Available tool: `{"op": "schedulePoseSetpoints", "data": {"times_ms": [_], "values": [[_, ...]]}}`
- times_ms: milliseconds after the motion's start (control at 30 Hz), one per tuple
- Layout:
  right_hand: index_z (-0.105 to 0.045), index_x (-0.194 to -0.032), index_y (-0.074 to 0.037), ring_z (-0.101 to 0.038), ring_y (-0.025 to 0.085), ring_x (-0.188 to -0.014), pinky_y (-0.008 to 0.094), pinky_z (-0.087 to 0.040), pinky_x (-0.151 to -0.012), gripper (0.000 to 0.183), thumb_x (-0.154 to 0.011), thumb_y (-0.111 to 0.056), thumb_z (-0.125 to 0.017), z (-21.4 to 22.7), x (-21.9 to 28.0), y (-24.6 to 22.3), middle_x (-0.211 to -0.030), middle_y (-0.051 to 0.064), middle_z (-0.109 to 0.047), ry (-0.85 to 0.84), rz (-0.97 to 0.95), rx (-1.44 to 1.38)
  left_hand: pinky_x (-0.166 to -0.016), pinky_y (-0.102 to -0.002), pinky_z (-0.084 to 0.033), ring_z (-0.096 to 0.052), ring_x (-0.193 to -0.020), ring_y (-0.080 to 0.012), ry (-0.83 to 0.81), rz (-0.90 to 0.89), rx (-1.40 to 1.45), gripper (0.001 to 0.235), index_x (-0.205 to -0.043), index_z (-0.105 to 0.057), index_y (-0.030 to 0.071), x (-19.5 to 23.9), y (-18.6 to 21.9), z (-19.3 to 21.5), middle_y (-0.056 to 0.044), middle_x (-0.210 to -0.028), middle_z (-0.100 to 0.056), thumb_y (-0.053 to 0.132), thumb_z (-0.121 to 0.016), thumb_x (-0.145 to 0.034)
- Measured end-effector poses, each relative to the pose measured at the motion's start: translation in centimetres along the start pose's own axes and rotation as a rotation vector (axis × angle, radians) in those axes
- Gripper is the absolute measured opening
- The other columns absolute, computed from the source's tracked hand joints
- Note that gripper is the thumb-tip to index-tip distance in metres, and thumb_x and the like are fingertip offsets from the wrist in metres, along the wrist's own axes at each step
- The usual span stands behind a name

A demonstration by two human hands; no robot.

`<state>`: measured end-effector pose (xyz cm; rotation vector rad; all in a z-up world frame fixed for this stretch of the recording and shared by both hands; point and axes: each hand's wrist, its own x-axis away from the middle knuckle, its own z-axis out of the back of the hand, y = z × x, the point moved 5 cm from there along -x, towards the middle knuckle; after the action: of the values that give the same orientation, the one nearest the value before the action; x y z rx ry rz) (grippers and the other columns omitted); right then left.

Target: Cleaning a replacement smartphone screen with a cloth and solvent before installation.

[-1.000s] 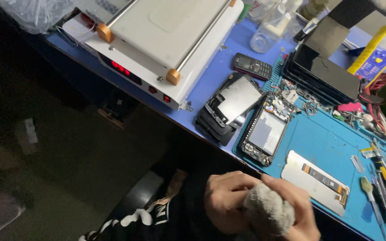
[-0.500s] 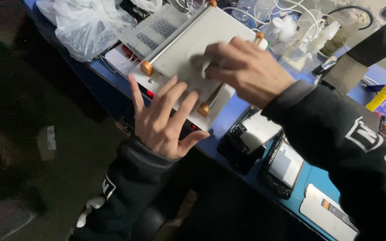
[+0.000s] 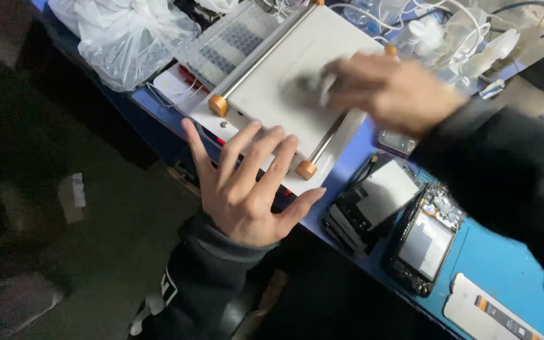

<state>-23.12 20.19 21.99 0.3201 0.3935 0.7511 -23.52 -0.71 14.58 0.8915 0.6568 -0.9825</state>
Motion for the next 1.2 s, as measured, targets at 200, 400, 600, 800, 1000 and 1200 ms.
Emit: {"op": "schedulePoseSetpoints", "data": {"times_ms": [200,400,600,800,1000,1200], "values": [[-0.082,-0.114,-0.016,-0.066,0.024,-0.108,0.036,-0.059,-0.088,0.039,-0.089,0.008,-0.065,4.2,1.0,1.2,-0.115,0.007,-0.068,-0.152,-0.340,0.272,-0.119,-0.079,-0.002,-0.056,-0.133,-0.0331,-0.006,-0.019,-0.007,0.051,-0.121,-0.074,0.006,0.5,-0.5,-0.7,-0.008,-0.128,-0.068,0.051,-0.075,-0.097],[-0.080,-0.117,-0.016,-0.066,0.015,-0.091,0.030,-0.057,-0.073,0.020,-0.106,-0.007,-0.066,0.0,5.4,5.6,-0.116,0.006,-0.070,-0.367,-0.368,0.569,-0.119,-0.079,-0.002,-0.054,-0.134,-0.0349,-0.006,-0.009,-0.011,0.053,-0.127,-0.073,0.005,0.5,0.2,0.0,-0.009,-0.130,-0.067,0.049,-0.075,-0.097],[-0.080,-0.114,-0.015,-0.063,0.023,-0.106,0.037,-0.059,-0.078,0.023,-0.097,-0.007,-0.067,1.6,0.9,1.5,-0.115,0.014,-0.067,-0.197,-0.353,0.483,-0.120,-0.079,-0.002,-0.055,-0.134,-0.0335,-0.029,0.008,-0.016,0.053,-0.127,-0.073,0.005,0.2,0.3,0.1,-0.007,-0.130,-0.067,0.049,-0.076,-0.097],[-0.069,-0.116,0.002,-0.065,0.032,-0.116,0.055,-0.044,-0.101,0.034,-0.084,0.008,-0.058,5.0,-2.9,-3.6,-0.119,0.020,-0.068,-0.109,-0.137,-0.946,-0.118,-0.081,-0.001,-0.056,-0.132,-0.0340,-0.025,0.012,0.003,0.052,-0.117,-0.073,0.007,0.7,-0.5,-0.7,-0.005,-0.117,-0.069,0.053,-0.077,-0.093],[-0.075,-0.129,-0.007,-0.069,0.032,-0.092,0.044,-0.059,-0.079,0.041,-0.097,0.010,-0.056,1.1,1.9,3.2,-0.115,0.019,-0.070,-0.323,-0.571,0.195,-0.118,-0.080,-0.001,-0.053,-0.136,-0.0342,-0.043,-0.003,-0.015,0.058,-0.129,-0.072,0.005,0.6,0.0,0.0,-0.009,-0.130,-0.068,0.053,-0.075,-0.097],[-0.072,-0.111,0.001,-0.071,0.033,-0.104,0.041,-0.061,-0.078,0.027,-0.085,0.002,-0.064,3.8,-1.5,-2.3,-0.124,0.018,-0.067,-0.184,-0.206,-0.944,-0.118,-0.080,-0.001,-0.051,-0.137,-0.0350,-0.061,0.031,-0.019,0.055,-0.125,-0.074,0.007,0.4,0.2,-0.1,-0.008,-0.126,-0.066,0.053,-0.076,-0.095]]}}
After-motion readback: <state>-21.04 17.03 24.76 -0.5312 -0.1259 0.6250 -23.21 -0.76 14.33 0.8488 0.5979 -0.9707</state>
